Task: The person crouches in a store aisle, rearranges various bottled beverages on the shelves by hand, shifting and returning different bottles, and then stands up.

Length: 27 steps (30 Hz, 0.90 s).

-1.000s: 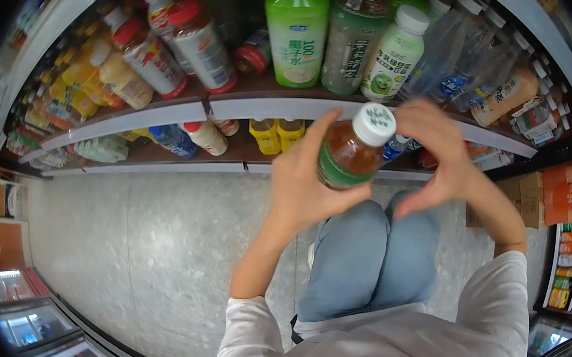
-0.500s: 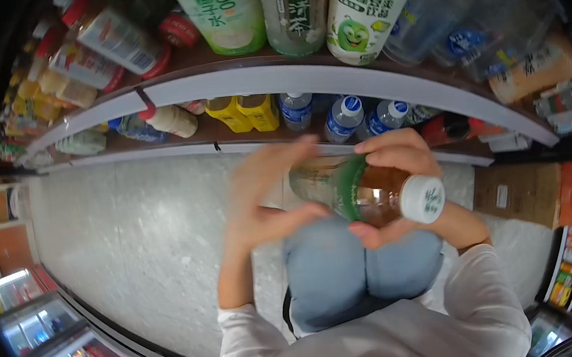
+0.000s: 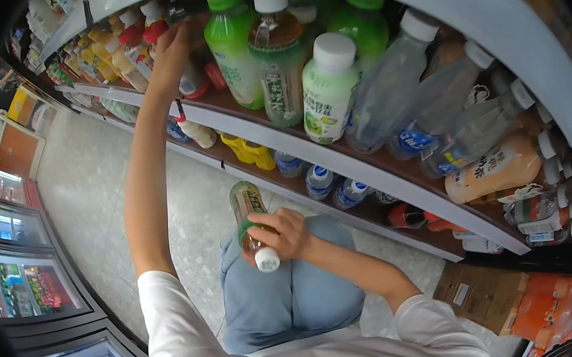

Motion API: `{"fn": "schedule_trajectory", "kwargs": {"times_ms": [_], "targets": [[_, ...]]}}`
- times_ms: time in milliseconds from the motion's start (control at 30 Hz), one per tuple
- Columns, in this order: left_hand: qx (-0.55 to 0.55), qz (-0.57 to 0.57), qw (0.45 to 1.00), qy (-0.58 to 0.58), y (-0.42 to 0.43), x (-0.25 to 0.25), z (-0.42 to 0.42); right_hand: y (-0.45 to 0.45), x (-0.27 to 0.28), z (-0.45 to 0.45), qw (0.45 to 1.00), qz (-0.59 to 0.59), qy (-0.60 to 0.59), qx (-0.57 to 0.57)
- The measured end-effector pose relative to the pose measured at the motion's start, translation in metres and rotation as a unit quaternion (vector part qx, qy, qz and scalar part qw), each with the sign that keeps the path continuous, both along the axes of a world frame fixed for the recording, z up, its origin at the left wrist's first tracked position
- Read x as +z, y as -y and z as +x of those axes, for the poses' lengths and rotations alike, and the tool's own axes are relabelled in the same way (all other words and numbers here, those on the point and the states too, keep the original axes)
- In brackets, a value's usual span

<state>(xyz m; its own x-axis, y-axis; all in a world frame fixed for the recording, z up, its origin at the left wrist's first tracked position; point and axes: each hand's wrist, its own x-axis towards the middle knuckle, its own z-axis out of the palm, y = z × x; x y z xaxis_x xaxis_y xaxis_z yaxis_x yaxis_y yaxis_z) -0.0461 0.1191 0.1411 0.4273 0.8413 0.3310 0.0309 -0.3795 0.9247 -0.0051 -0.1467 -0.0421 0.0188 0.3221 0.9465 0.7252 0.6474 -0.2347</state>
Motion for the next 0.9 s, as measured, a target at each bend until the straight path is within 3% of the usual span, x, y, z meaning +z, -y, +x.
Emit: {"fn": "schedule_trajectory", "kwargs": {"times_ms": [67, 133, 200, 267, 500, 900], "targets": [[0.043, -0.045, 0.998, -0.007, 0.000, 0.003, 0.010, -0.009, -0.007, 0.002, 0.999, -0.026, -0.043, -0.021], [-0.083, -0.130, 0.986, 0.064, -0.014, 0.003, 0.021, -0.020, -0.017, 0.002, 0.998, -0.029, -0.032, -0.035], [-0.134, -0.136, 0.980, 0.064, -0.032, 0.002, 0.026, -0.032, -0.024, 0.001, 0.999, -0.021, -0.036, -0.020], [-0.173, -0.189, 0.965, -0.049, -0.062, -0.005, 0.032, -0.039, -0.030, 0.001, 0.999, -0.032, -0.014, -0.038], [-0.226, -0.200, 0.951, -0.069, -0.061, -0.002, 0.058, -0.069, -0.049, -0.004, 0.990, -0.127, 0.036, -0.058], [-0.221, -0.223, 0.950, -0.002, -0.044, -0.009, 0.063, -0.069, -0.059, -0.001, 0.981, -0.185, 0.019, -0.053]]}}
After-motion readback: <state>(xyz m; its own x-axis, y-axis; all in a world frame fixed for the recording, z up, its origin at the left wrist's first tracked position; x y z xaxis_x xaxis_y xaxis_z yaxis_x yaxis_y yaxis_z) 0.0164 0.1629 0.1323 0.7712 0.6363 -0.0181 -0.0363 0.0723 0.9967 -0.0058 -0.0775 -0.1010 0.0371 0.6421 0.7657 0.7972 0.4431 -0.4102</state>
